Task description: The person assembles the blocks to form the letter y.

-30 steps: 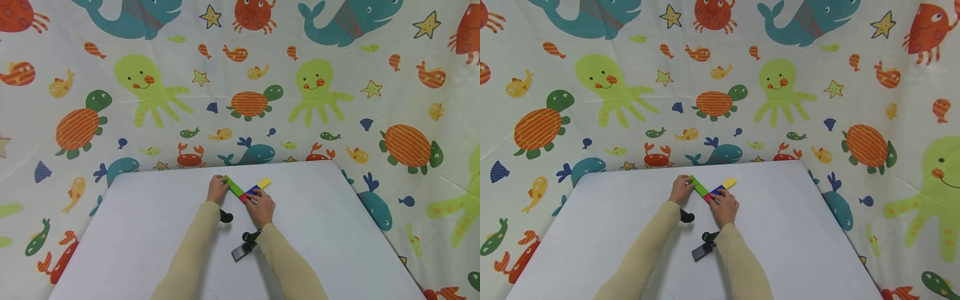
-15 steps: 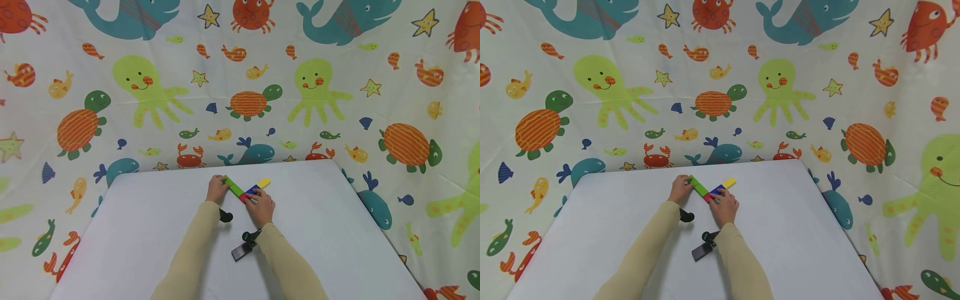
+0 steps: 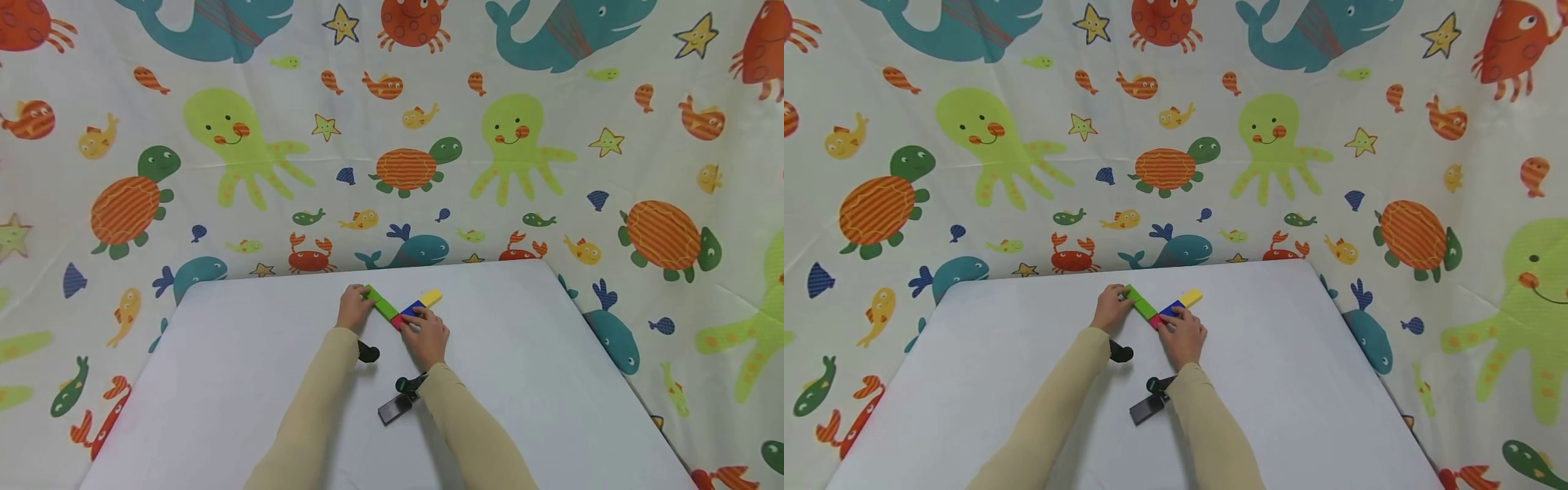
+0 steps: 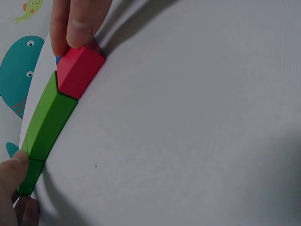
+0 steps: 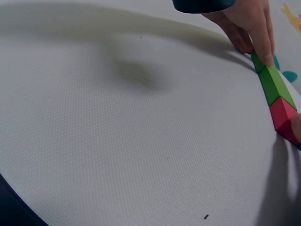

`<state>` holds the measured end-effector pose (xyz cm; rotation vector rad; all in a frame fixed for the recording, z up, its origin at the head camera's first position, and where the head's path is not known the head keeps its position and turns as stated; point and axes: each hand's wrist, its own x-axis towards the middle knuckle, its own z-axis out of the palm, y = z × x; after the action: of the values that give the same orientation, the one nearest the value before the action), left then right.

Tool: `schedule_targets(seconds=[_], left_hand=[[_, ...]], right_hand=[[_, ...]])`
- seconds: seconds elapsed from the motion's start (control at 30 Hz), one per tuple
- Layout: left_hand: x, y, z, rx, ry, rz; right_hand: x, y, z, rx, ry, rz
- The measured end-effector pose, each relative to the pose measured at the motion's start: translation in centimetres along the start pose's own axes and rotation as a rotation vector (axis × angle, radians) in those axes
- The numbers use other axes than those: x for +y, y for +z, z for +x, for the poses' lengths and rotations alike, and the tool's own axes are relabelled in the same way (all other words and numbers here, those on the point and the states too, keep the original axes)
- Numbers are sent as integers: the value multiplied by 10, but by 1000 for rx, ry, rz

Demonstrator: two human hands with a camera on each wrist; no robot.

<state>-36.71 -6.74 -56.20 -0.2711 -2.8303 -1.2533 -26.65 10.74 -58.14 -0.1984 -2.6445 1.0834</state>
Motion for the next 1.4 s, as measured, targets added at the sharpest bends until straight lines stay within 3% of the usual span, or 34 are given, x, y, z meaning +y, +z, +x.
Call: schedule_targets(seconds=[0.83, 1.4], left_hand=[[-3, 2, 2, 13, 22, 5], [9, -4, -5, -1, -17, 7]], right_hand=[[-3, -3, -1, -6, 4, 5], [1, 1, -1, 9, -12, 3]])
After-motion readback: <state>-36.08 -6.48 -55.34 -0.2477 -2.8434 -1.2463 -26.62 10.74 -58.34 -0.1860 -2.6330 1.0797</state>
